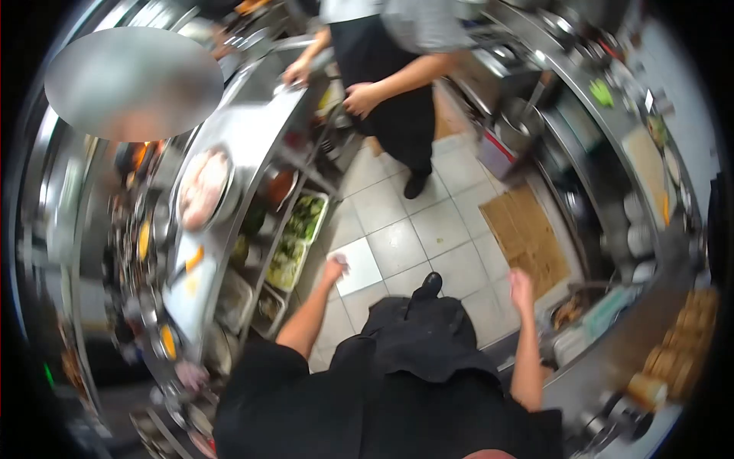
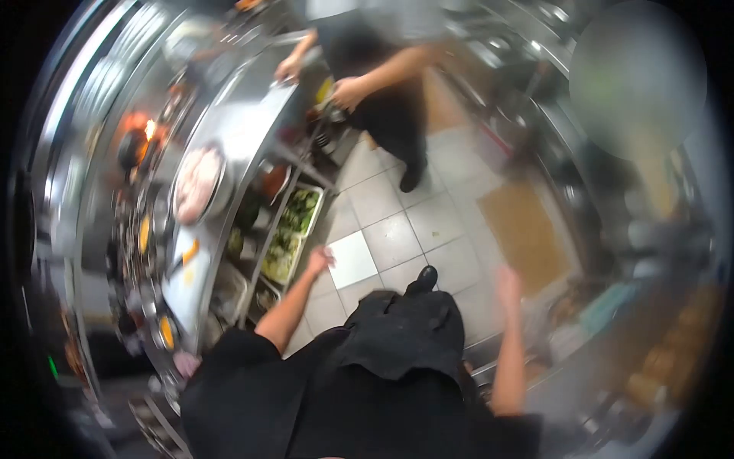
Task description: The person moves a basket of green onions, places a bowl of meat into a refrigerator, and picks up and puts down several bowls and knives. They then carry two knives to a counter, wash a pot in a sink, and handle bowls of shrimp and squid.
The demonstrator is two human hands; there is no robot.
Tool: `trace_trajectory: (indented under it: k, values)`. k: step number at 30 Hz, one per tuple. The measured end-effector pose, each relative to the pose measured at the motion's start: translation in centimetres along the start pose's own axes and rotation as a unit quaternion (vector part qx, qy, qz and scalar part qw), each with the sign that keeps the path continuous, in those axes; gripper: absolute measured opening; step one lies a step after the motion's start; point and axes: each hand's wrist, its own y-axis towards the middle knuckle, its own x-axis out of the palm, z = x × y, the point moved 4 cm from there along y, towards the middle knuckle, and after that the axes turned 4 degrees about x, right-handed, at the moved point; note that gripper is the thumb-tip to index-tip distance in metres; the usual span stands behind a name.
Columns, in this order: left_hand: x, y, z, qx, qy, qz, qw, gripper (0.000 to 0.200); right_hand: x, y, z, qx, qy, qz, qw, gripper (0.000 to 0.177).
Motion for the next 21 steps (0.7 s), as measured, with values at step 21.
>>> trace_trajectory:
  k: [21]
  values:
    - [32.5,34.4,34.5,0.090,0.052,-0.190,0.976,0.034,-9.2,44.0,-17.8,-0.038,0.002,-0.222,0.974,0.031]
